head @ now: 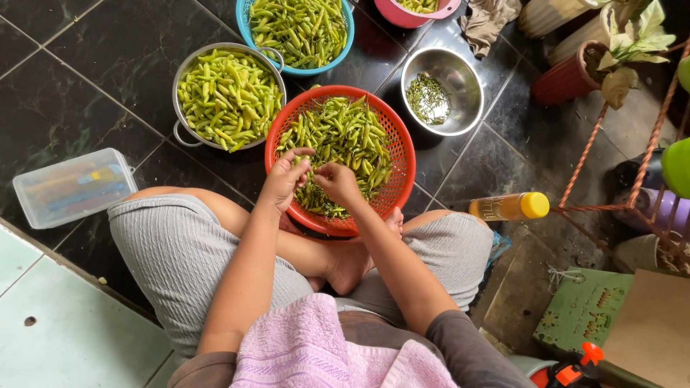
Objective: The person sits on the floor and trims the ends off green beans by hand, placing the trimmed beans into a metal bowl and the discarded ends into a separate metal bowl. The person continues this repetitive task throughout the clip.
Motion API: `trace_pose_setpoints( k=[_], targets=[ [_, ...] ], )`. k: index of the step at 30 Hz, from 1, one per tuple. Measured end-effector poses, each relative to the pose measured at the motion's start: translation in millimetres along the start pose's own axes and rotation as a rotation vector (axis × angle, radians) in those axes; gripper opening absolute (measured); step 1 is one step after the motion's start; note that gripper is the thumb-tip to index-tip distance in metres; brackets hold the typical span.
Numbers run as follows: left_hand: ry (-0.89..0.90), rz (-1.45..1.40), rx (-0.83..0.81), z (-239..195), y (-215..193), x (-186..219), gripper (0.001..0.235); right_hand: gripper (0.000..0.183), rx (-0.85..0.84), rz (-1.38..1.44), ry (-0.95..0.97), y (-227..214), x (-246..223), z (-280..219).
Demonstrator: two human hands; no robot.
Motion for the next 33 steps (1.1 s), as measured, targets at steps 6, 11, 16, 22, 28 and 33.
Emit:
trace_pose_setpoints(
  k=[6, 11, 16, 22, 28, 33],
  targets=[
    [-0.017, -0.170, 0.247, 8, -16, -13, 0.011, 0.032, 0.013, -0.456, 0.141, 9, -37, -10],
    [-0.001, -0.172, 0.283, 11, -23, -20, 0.014, 0.028, -0.021, -0.371, 0.153, -10, -6, -9],
    [0.020, -0.056, 0.228, 14, -14, -44, 0.019, 0.035, -0.019, -0.170, 0.245, -43, -8, -25],
    [-0.105, -0.029, 0.004, 1, 17, -61, 0.024, 0.011, 0.168, 0.342, -0.046, -57, -46, -32],
    [-0.149, -0.104, 0.002, 0, 14, -52, 0.020, 0.011, 0.289, 0.308, -0.153, -38, -61, -36],
    [-0.073, -0.111, 0.035, 2, 14, -49, 0.014, 0.009, 0.235, 0.361, -0.092, -30, -54, -31]
  ],
)
Point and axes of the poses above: each hand's wrist, its own z-axis towards the middle knuckle, its own y-axis out of the palm, x = y × z, the point moved 3 cm from there along z, towards the middle knuckle, and after that the axes turned 9 degrees about y, right-handed, at the moved point
